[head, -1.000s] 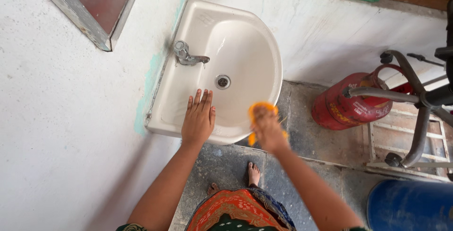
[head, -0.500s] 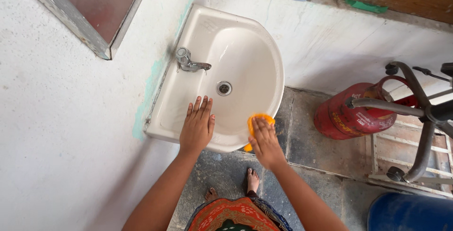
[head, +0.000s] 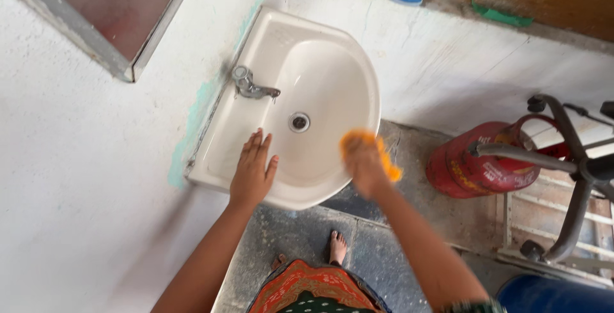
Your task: The person cleans a white bathroom sink using an orange cloth. They scrub the basin, faucet, and surrounding surfaces while the water runs from the tap.
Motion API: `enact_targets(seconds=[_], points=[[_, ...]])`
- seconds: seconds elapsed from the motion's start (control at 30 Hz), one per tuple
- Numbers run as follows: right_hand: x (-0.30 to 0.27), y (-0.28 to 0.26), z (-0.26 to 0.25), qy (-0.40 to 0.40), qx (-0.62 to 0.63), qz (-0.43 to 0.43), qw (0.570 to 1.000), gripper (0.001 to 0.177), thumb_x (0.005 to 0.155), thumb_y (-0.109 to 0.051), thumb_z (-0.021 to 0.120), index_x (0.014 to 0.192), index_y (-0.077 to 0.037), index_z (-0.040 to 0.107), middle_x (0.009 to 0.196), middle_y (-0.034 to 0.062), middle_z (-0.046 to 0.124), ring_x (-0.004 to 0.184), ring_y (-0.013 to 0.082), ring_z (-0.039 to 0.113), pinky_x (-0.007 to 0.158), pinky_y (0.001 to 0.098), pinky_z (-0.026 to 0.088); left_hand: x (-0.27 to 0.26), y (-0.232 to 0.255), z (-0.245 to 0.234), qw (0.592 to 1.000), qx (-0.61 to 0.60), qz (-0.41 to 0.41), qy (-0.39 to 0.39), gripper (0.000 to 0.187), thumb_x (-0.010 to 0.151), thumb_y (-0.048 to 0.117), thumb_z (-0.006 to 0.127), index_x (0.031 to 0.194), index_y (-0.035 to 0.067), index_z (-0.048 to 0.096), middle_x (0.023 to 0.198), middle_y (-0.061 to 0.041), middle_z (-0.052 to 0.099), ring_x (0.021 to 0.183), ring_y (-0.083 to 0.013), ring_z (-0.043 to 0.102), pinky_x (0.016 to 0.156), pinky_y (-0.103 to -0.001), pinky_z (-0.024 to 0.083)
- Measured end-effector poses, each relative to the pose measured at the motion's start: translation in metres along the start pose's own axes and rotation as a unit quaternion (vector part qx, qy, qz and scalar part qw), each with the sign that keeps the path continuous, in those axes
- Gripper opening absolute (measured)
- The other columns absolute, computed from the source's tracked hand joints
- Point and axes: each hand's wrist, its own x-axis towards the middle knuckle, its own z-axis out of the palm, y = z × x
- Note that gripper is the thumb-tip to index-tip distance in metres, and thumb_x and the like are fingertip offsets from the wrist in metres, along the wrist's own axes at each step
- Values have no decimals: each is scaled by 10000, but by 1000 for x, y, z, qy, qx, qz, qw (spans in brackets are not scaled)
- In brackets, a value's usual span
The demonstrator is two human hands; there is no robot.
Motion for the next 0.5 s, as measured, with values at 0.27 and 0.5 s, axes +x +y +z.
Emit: enact_targets(seconds=[0.27,0.5], points=[[-32,-48,-43,-43,113,-27,992,446,1059,-297,294,1275,-134,649,1302,65,669,1376,195,513,1351,461,138,69,-7,-22,995,48,42,77,554,1078,351,490,1540,48,446,1668,-189,319,1554,-364,279,1273,-526,216],[70,69,-25,43,-7,-17,999,596,1060,-395,319,1565,-79,338,1648,125,278,1546,268,172,1262,484,59,193,-38,-20,980,176,76,51,552,1049,386,496,1502,70,494,1629,-156,389,1535,-276,289,1252,-509,198]])
